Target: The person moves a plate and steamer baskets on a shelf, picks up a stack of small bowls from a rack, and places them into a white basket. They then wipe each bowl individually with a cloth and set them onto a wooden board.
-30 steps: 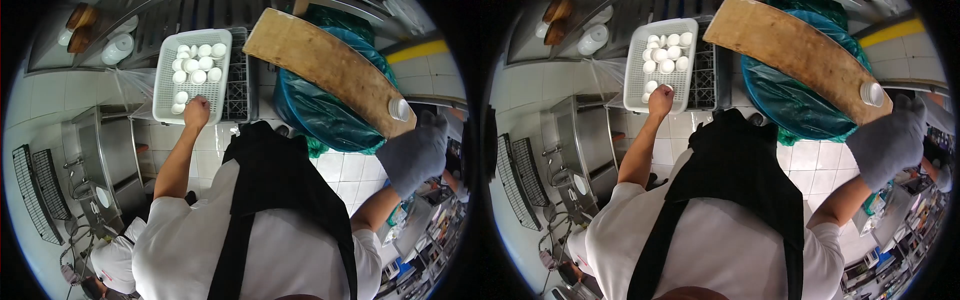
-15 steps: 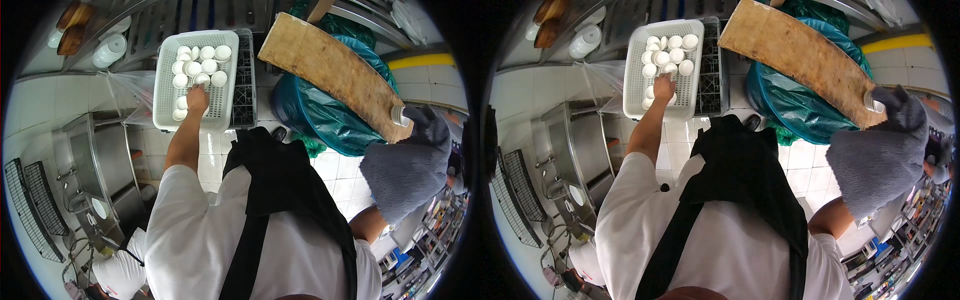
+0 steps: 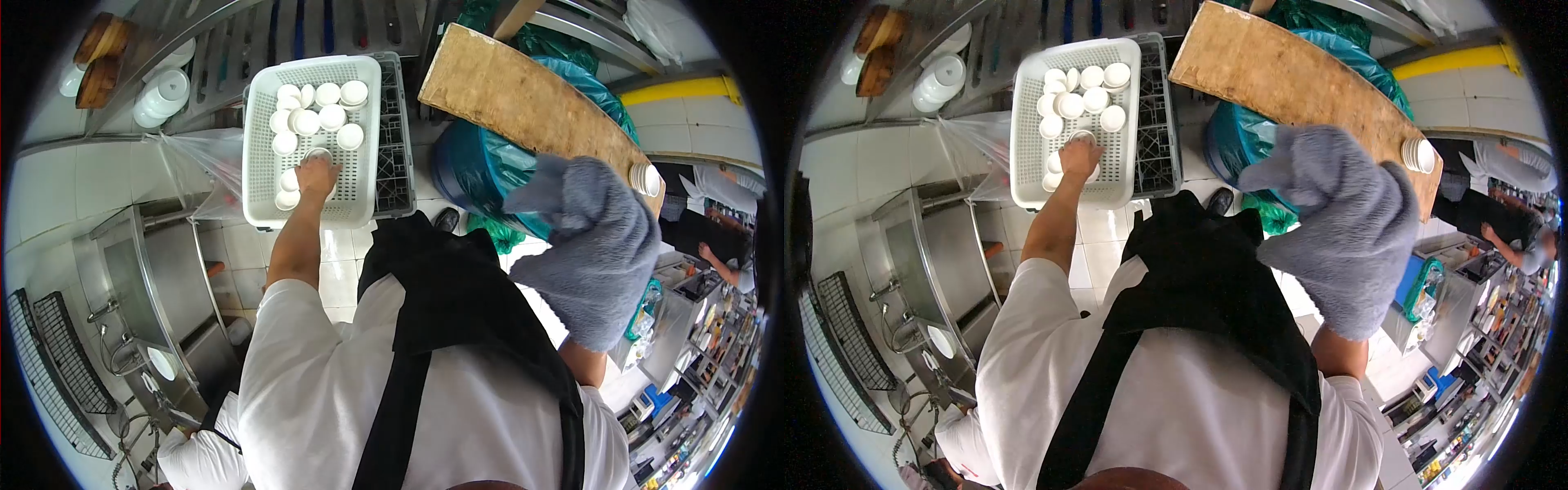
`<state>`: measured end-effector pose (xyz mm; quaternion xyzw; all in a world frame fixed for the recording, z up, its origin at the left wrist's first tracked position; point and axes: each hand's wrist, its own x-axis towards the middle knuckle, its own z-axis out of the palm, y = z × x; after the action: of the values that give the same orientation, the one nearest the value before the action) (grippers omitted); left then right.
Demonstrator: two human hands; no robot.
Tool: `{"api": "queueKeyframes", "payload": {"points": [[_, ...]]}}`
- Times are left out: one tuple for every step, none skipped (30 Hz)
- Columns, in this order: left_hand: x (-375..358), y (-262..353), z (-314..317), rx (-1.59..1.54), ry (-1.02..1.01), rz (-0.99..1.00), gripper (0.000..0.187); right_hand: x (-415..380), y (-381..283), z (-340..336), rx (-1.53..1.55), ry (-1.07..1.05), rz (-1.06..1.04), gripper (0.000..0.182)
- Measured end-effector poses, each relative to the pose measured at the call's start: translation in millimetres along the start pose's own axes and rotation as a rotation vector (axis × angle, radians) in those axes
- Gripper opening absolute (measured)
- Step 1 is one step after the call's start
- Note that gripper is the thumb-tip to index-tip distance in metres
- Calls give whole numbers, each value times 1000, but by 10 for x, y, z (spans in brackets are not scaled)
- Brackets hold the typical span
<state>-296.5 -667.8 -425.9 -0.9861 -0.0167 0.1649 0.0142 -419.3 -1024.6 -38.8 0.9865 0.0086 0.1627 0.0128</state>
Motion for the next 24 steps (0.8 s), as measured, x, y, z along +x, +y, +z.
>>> {"api": "queueKeyframes", "payload": {"points": [[20,-18,10,-50,78,21,31,71,-32,12,116,-16,-71,83],[96,-45,65,-54,84,17,31,95,-54,24,115,-10,-76,83],[212,-87,158,-28,47,12,31,103,-72,37,150,3,-161,82],[286,-126,210,-3,7,6,30,106,-93,40,186,14,-247,82],[333,-179,268,-8,7,2,30,104,-118,9,150,-8,-262,84],[347,-204,240,17,42,5,28,90,-122,10,148,-7,-266,84],[340,-199,231,42,75,10,27,66,-112,20,148,-8,-218,82],[327,-220,215,38,73,11,27,49,-107,25,149,-10,-167,80],[259,-219,0,-140,78,-51,25,46,-117,28,146,-11,-166,80],[222,-219,-117,-315,82,-114,23,51,-143,35,282,-38,-123,76],[240,-299,-36,-441,247,-143,20,62,-178,46,418,-63,-77,71],[255,-411,7,-439,247,-137,20,71,-214,57,555,-88,-28,67],[253,-521,13,-1077,143,-336,17,80,-245,67,693,-112,19,63],[265,-579,33,-1710,11,-533,15,86,-265,75,830,-134,67,59],[121,-494,-195,-1747,15,-598,13,90,-268,84,967,-154,115,55],[18,-458,-293,-1747,16,-591,13,96,-255,98,967,-148,116,55],[-65,-435,-363,-1830,15,-602,13,104,-230,123,978,-164,72,51],[-109,-429,-375,-1914,12,-617,13,103,-198,149,989,-185,26,48],[-108,-483,-314,-1916,-18,-669,15,84,-163,166,999,-210,-17,44],[-152,-494,-287,-1918,-16,-664,15,76,-127,177,1007,-228,-61,41],[-189,-450,-392,-1902,-18,-629,14,103,-93,189,1009,-232,-110,37],[-212,-389,-523,-1884,-20,-603,14,175,-129,150,1011,-243,-158,34],[-293,-340,-609,-1907,-18,-563,12,201,-196,-61,1189,-317,-24,29],[-379,-266,-729,-1921,-25,-535,11,154,-246,-1,1190,-336,-17,29]]}}
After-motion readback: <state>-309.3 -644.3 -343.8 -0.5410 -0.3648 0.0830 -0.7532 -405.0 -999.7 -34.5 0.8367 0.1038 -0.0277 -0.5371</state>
